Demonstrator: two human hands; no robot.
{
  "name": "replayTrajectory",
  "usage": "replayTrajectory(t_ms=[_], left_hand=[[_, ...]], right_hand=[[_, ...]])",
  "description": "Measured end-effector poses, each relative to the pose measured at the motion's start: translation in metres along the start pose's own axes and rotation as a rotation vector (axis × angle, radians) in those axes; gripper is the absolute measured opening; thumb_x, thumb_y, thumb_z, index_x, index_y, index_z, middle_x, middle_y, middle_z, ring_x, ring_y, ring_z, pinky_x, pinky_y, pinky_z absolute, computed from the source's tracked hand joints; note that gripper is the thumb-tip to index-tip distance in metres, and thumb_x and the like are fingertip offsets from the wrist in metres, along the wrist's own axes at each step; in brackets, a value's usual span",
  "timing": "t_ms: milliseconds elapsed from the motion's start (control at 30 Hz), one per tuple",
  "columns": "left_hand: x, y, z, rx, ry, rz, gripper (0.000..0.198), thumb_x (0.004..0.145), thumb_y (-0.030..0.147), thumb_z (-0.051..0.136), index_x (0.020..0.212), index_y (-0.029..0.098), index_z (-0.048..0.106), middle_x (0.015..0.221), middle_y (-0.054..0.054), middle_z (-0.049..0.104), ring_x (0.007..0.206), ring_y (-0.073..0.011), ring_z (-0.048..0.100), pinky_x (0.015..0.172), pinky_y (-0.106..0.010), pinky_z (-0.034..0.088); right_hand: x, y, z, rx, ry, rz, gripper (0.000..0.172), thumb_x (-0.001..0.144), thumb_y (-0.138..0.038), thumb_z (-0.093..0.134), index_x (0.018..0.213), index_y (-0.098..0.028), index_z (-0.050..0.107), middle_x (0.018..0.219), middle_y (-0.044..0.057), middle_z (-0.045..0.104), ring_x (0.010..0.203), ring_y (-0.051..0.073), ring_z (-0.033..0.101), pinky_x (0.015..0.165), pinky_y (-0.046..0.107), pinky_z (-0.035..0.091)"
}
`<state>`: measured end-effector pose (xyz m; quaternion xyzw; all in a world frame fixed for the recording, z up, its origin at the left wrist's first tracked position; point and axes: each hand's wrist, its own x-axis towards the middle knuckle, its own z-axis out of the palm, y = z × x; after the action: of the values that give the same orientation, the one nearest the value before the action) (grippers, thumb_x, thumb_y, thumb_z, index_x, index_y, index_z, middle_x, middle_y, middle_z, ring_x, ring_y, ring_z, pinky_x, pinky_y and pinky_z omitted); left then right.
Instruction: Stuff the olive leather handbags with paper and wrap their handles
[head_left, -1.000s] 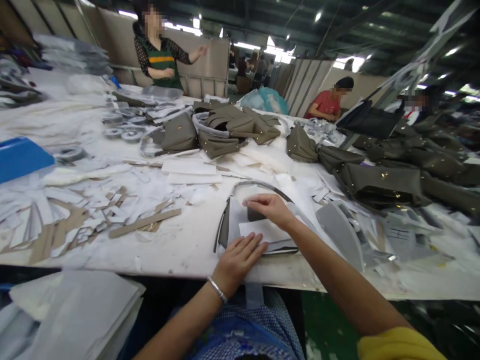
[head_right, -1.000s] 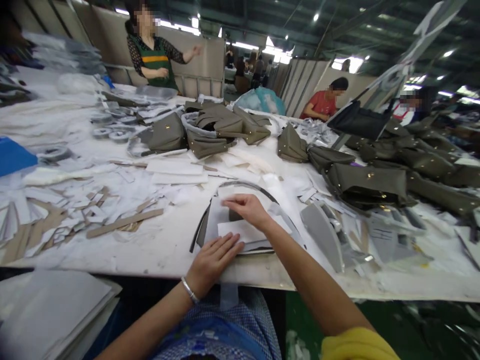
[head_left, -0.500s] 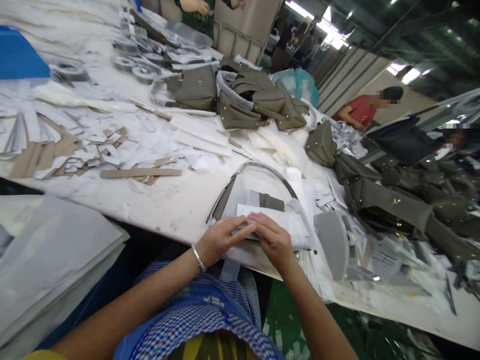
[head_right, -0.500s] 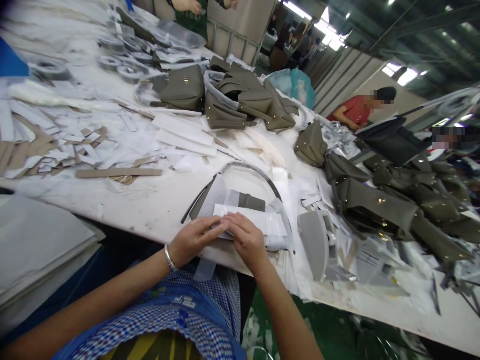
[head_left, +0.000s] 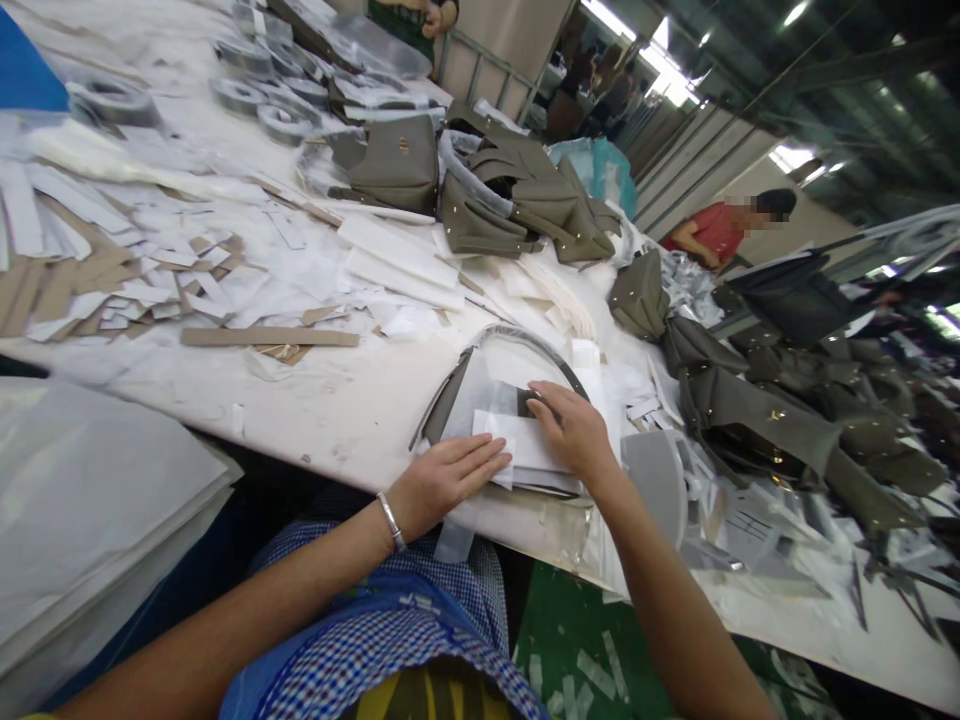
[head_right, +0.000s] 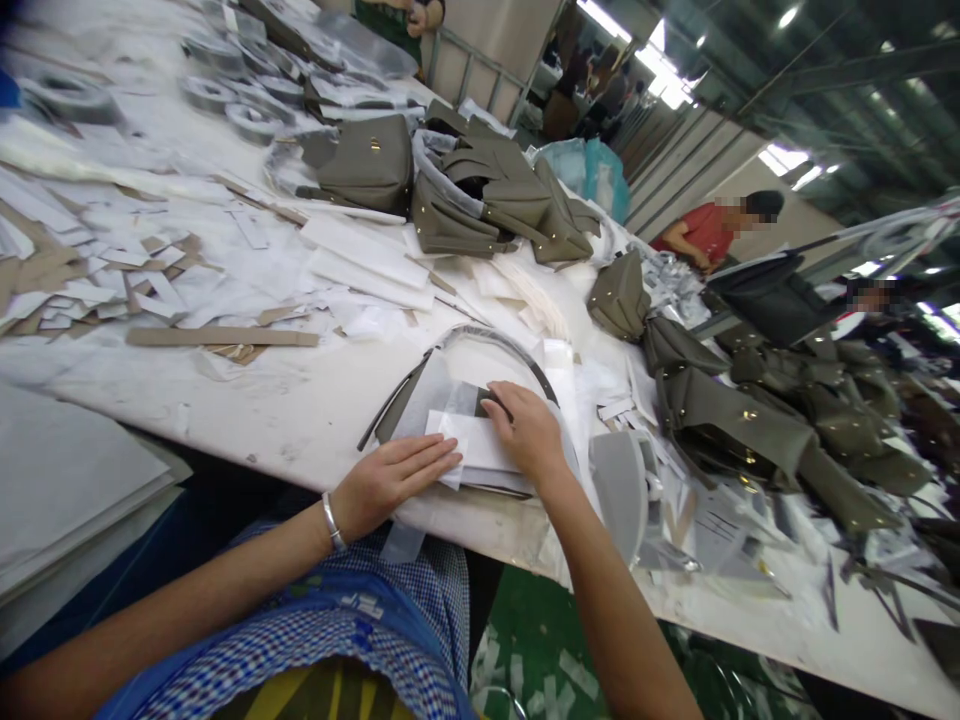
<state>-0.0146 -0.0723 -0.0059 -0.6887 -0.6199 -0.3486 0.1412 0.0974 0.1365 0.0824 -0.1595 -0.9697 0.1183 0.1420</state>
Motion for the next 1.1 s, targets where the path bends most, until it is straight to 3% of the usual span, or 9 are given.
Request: replayTrajectory(t_ms=[100, 167, 467, 700, 833, 1100], left_hand=[[0.000, 0.000, 0.000, 0.024, 0.006, 0.010, 0.042, 0.100, 0.011, 0.041, 0.141, 0.016, 0.046, 0.142, -0.007, 0.055, 0.132, -0.0192, 0.050, 0.106, -0.036, 0.051], [0.001, 0.000, 0.000, 0.026, 0.011, 0.023, 0.040, 0.100, 0.011, 0.042, 0.139, 0.014, 0.048, 0.141, -0.007, 0.056, 0.132, -0.0196, 0.051, 0.106, -0.036, 0.051], [-0.001, -0.002, 0.008, -0.009, 0.015, 0.021, 0.039, 0.100, 0.010, 0.041, 0.138, 0.012, 0.049, 0.142, -0.006, 0.055, 0.136, -0.0212, 0.046, 0.110, -0.038, 0.048], [0.000, -0.001, 0.007, 0.014, 0.034, 0.010, 0.037, 0.099, 0.013, 0.044, 0.135, 0.013, 0.052, 0.138, -0.007, 0.059, 0.134, -0.0207, 0.048, 0.110, -0.038, 0.048], [-0.001, 0.000, 0.006, 0.033, 0.020, -0.023, 0.038, 0.099, 0.013, 0.045, 0.137, 0.015, 0.051, 0.138, -0.007, 0.059, 0.129, -0.0205, 0.053, 0.107, -0.036, 0.049], [-0.002, 0.000, 0.004, 0.019, -0.005, -0.019, 0.042, 0.098, 0.015, 0.049, 0.140, 0.016, 0.048, 0.139, -0.007, 0.058, 0.129, -0.0215, 0.052, 0.108, -0.038, 0.048]], right_hand=[[0.028, 0.015, 0.016, -0.159, -0.277, 0.013, 0.034, 0.098, -0.036, 0.051, 0.122, -0.015, 0.064, 0.124, 0.014, 0.066, 0.119, 0.029, 0.058, 0.108, 0.047, 0.037], [0.038, 0.015, 0.024, -0.179, -0.369, 0.013, 0.033, 0.100, -0.036, 0.048, 0.119, -0.015, 0.064, 0.121, 0.014, 0.068, 0.114, 0.028, 0.059, 0.107, 0.047, 0.036], [0.060, -0.006, 0.037, -0.139, -0.449, -0.067, 0.030, 0.103, -0.027, 0.040, 0.099, -0.019, 0.069, 0.106, 0.007, 0.073, 0.102, 0.021, 0.064, 0.103, 0.039, 0.035], [0.068, -0.021, 0.053, -0.110, -0.395, -0.126, 0.031, 0.101, -0.021, 0.038, 0.111, -0.018, 0.067, 0.123, 0.008, 0.068, 0.125, 0.024, 0.053, 0.112, 0.048, 0.029], [0.043, -0.019, 0.043, -0.086, -0.329, -0.227, 0.037, 0.100, -0.021, 0.039, 0.132, -0.016, 0.058, 0.141, 0.011, 0.055, 0.136, 0.026, 0.043, 0.112, 0.049, 0.034], [-0.062, -0.030, 0.011, -0.009, -0.160, -0.252, 0.044, 0.102, -0.031, 0.044, 0.143, -0.017, 0.046, 0.146, 0.011, 0.051, 0.140, 0.026, 0.040, 0.115, 0.054, 0.034]])
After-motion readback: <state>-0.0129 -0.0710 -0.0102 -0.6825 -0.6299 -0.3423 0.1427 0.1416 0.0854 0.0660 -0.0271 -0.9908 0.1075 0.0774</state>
